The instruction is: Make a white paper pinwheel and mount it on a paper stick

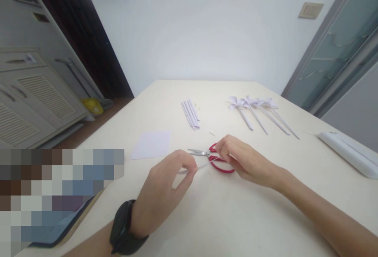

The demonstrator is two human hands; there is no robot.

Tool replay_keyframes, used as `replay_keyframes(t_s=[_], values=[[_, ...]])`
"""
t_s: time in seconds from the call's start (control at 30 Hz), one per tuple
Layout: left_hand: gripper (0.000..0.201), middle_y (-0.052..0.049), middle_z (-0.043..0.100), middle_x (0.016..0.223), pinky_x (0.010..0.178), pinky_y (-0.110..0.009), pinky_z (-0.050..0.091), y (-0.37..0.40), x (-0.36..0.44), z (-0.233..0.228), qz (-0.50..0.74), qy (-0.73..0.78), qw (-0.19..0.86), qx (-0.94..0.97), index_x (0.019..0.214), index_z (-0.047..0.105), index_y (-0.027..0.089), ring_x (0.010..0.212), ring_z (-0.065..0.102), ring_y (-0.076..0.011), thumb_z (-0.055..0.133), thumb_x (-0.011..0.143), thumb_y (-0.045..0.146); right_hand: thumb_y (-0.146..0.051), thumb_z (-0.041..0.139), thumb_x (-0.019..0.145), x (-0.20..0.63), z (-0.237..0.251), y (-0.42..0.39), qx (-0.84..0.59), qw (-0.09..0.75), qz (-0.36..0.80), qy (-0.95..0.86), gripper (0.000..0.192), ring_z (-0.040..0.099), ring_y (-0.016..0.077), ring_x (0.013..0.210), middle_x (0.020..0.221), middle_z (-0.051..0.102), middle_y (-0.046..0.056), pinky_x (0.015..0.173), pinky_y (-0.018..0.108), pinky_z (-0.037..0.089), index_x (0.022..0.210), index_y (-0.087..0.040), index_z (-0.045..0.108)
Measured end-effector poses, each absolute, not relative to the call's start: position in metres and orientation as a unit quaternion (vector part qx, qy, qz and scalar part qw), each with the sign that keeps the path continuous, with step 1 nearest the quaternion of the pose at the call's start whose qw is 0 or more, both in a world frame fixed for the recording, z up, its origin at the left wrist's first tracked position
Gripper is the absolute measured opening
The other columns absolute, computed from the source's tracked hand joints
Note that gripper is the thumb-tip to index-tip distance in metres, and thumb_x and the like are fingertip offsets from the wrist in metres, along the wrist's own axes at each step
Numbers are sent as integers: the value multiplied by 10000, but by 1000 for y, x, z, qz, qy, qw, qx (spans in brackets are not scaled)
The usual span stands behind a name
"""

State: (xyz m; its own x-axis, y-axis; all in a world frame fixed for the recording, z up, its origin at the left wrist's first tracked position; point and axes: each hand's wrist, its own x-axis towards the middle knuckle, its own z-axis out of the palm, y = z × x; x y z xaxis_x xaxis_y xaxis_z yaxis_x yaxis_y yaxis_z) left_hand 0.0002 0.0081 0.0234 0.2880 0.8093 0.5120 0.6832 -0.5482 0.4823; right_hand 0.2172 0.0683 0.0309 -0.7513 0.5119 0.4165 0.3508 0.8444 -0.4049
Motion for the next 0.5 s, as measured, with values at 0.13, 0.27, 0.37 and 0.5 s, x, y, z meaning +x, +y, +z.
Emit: replay_keyframes(t_s=[0.13, 0.27, 0.37, 0.5], values=[[133, 5, 565, 783, 674, -273, 433, 11, -4, 27, 367, 492, 83, 785, 730, 430, 211, 735, 543, -142, 450, 822, 119, -5, 361, 762, 249, 30, 102, -312, 300, 123, -893, 201, 474, 147, 718, 810, 514, 33, 644, 285, 406, 742, -203, 392], [132, 6, 563, 794, 673, -275, 422, 13, -9, 30, 381, 513, 73, 766, 734, 426, 209, 750, 538, -147, 477, 809, 113, -74, 384, 820, 267, 27, 123, -371, 365, 92, -849, 128, 471, 160, 731, 798, 491, 27, 694, 335, 410, 800, -198, 411], [136, 11, 562, 802, 692, -276, 418, 13, -9, 26, 369, 511, 73, 773, 759, 444, 208, 763, 535, -145, 466, 803, 82, -146, 419, 857, 255, 29, 113, -375, 388, 107, -835, 70, 503, 161, 818, 888, 502, 37, 749, 341, 436, 899, -201, 428], [176, 9, 555, 803, 706, -269, 419, 14, -5, 19, 357, 486, 81, 794, 775, 468, 200, 771, 529, -136, 439, 790, 27, -185, 517, 828, 223, 31, 78, -317, 346, 233, -852, 167, 524, 173, 903, 972, 534, 45, 820, 355, 439, 974, -214, 438]])
